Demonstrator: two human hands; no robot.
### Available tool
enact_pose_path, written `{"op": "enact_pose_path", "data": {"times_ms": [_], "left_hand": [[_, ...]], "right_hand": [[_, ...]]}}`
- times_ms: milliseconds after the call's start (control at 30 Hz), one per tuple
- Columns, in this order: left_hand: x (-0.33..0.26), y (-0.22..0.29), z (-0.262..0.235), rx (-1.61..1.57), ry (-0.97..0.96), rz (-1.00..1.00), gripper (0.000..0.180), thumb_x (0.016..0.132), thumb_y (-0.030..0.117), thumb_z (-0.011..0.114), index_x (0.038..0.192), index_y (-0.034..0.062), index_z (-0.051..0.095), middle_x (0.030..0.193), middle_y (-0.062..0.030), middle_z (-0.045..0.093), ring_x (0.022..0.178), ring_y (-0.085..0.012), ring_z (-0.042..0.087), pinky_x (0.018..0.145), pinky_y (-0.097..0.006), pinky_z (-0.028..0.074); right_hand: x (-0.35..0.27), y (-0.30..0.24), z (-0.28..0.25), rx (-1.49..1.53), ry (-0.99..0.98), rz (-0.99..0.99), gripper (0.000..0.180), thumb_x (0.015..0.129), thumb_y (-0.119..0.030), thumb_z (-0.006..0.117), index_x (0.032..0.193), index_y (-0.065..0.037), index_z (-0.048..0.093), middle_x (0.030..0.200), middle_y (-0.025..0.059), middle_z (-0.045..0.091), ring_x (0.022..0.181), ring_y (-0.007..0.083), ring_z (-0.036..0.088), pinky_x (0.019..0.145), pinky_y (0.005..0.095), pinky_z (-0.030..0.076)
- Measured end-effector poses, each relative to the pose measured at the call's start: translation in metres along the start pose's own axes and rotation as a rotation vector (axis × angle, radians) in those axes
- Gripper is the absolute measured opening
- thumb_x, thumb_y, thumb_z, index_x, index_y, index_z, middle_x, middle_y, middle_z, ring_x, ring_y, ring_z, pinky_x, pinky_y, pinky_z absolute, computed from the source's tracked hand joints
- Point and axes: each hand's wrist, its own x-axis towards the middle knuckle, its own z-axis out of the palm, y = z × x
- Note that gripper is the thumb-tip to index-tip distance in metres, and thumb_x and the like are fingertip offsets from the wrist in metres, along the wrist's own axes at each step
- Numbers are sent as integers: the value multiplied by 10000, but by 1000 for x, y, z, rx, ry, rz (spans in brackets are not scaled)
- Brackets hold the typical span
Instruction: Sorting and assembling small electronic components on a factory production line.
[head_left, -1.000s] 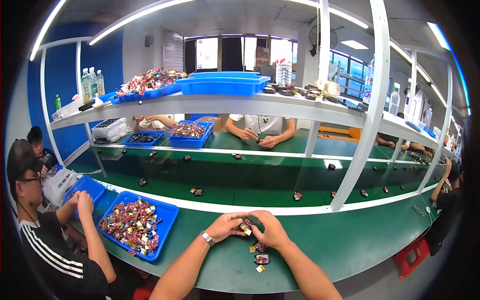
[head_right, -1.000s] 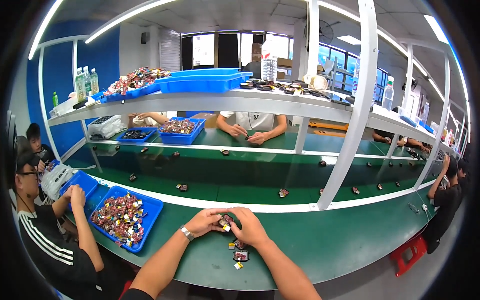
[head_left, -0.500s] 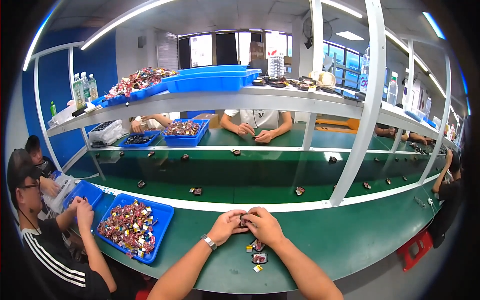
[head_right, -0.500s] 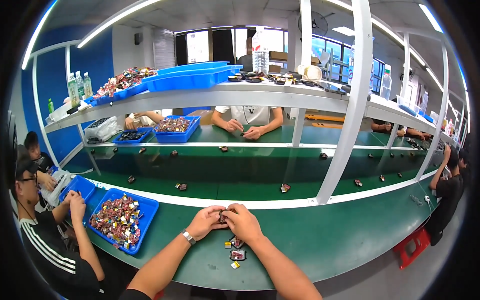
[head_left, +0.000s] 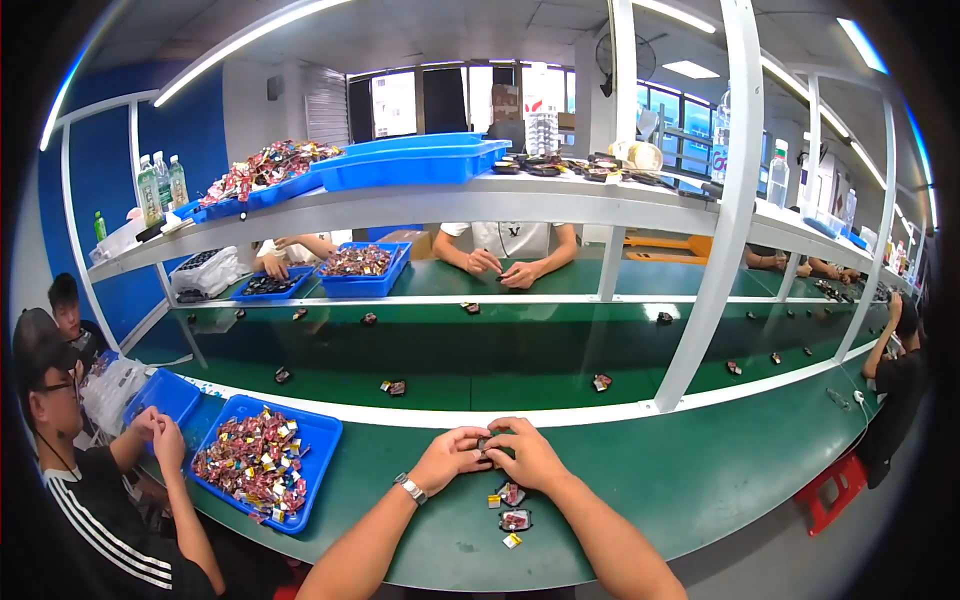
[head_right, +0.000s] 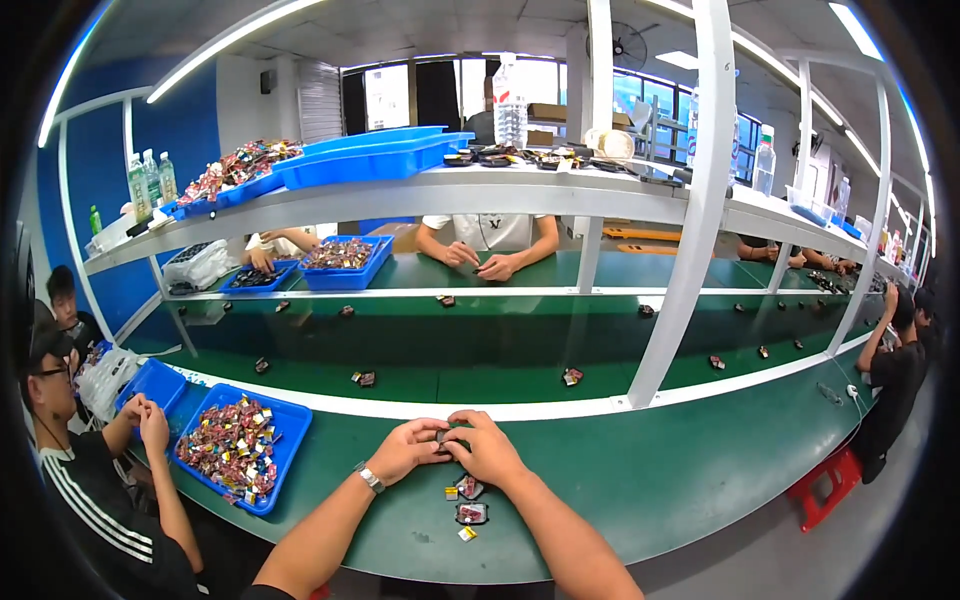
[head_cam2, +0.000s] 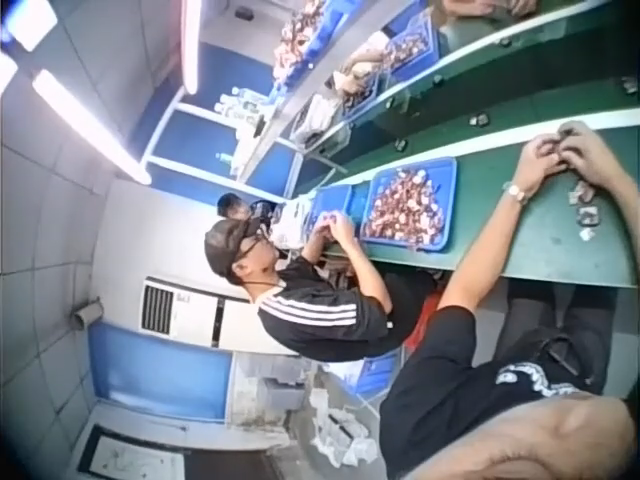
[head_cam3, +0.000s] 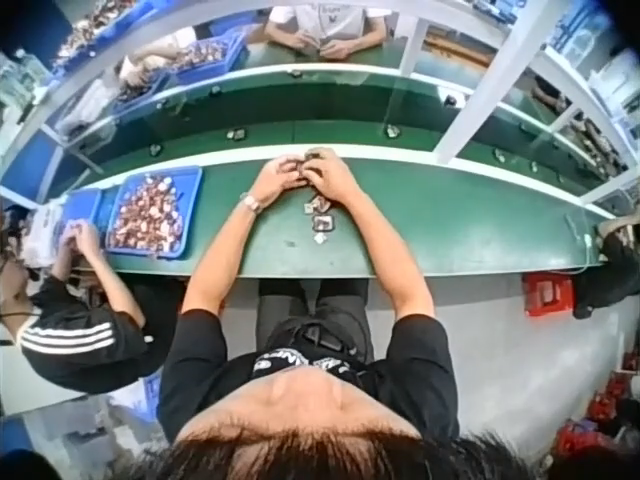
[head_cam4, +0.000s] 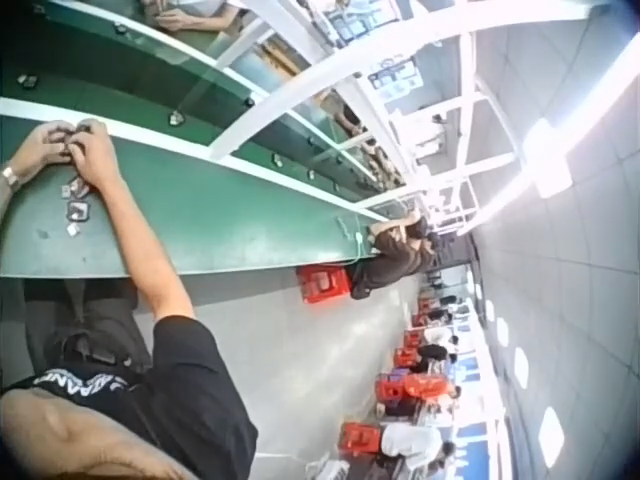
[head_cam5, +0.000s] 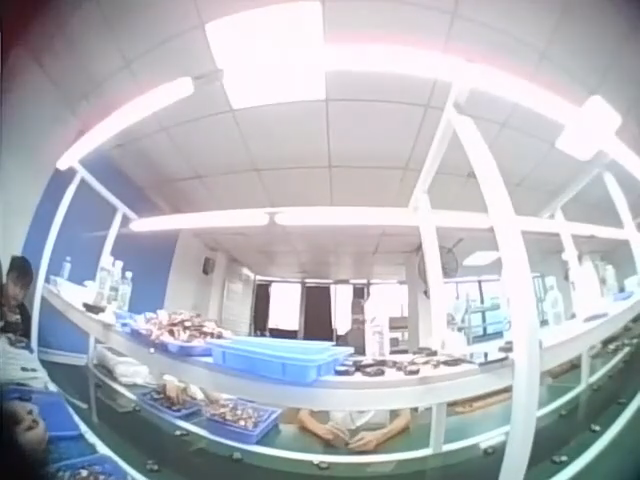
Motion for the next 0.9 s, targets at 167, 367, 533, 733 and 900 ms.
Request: {"op": "enact_pose_path", "data": {"times_ms": [167,367,533,733,900], "left_hand": [[0,-1,-1,21,-51,31,371,923,-59,489,1289,-5,458,1230,-118,568,1122,-211,589,971,-372,525],[1,-2,-2,6,1,-13,301,957,-2,475,1258,12,478,1211,-108,578,1106,-196,597,965,-387,528],[0,-3,-3,-44,1,-7,260,974,53,493,1232,17,492,1155,-100,583,1066,-192,609,946,-391,536],[2,-5,-5,-89,-16,-12,261,972,64,499,1230,22,495,1166,-103,562,1100,-209,585,959,-410,524],[0,-5,-7,-112,-24,-21,252,978,62,478,1227,27,497,1182,-106,556,1115,-215,578,969,-409,517]], "right_hand": [[1,-5,2,9,1,5,121,835,-158,655,901,-70,704,1218,83,570,1154,274,519,970,369,448],[-2,-4,0,81,-27,-25,135,819,-166,660,893,-61,700,1220,86,569,1163,275,514,980,368,441],[-3,-9,2,48,24,22,145,815,-172,683,924,-83,719,1180,58,585,1157,259,517,968,360,448],[-3,-9,12,53,139,20,124,785,-144,721,895,-88,734,1102,75,626,1091,267,562,942,375,463],[-3,-8,15,128,148,17,133,783,-133,717,909,-97,735,1109,70,629,1088,265,567,937,374,468]]}}
